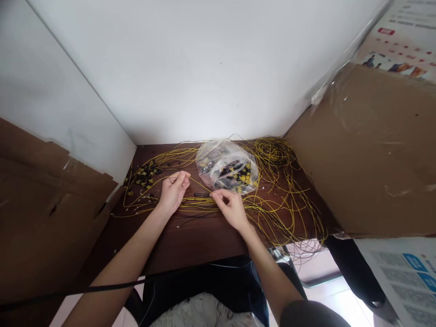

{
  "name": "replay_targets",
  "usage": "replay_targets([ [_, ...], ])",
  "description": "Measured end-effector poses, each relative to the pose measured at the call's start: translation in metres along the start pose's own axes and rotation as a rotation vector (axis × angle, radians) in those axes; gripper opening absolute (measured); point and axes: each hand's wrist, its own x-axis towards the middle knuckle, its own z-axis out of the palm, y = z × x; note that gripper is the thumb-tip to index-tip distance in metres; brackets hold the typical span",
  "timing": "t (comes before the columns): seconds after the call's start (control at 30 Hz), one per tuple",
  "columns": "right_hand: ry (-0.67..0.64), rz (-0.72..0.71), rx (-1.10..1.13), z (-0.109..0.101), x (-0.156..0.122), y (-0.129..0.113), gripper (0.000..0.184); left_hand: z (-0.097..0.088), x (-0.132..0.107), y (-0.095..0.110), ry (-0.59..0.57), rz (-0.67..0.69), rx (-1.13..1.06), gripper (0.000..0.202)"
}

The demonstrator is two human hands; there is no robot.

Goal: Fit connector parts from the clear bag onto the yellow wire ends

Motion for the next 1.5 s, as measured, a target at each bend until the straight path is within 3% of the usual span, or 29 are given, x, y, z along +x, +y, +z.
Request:
replay_targets([
  [0.3, -0.074, -0.026, -0.183, -0.051, -0.014, -0.010, 0.027, -0.005, 0.006, 0.005, 0.067, -0.090, -0.275, 0.017],
  [0.43, -0.119, 0.078, -0.149, -0.072, -0.018, -0.012, 0.029, -0.006, 0.009, 0.005, 0.103, -0.086, -0.340, 0.017],
  [0.63, -0.189, 0.240, -0.136, -0.087, -0.022, 0.000, 0.032, -0.008, 0.009, 0.007, 0.117, -0.107, -0.411, 0.019],
  [0.8, -0.118, 0.282, -0.113, -0.099, -0.025, 0.010, 0.037, -0.009, 0.009, 0.008, 0.098, -0.106, -0.414, 0.020],
  [1.07, -0.004, 0.277, 0.098, -0.093, -0.027, 0.025, 0.035, -0.010, 0.009, 0.014, 0.116, -0.139, -0.523, 0.021],
  [1.3, 0.065, 0.273, 0.102, -0.089, -0.031, 0.035, 0.032, -0.013, 0.009, 0.019, 0.120, -0.138, -0.552, 0.020],
  [1.5, 0.063, 0.243, 0.065, -0.086, -0.029, 0.035, 0.031, -0.002, 0.007, 0.028, 0.190, -0.229, -0.684, 0.029],
])
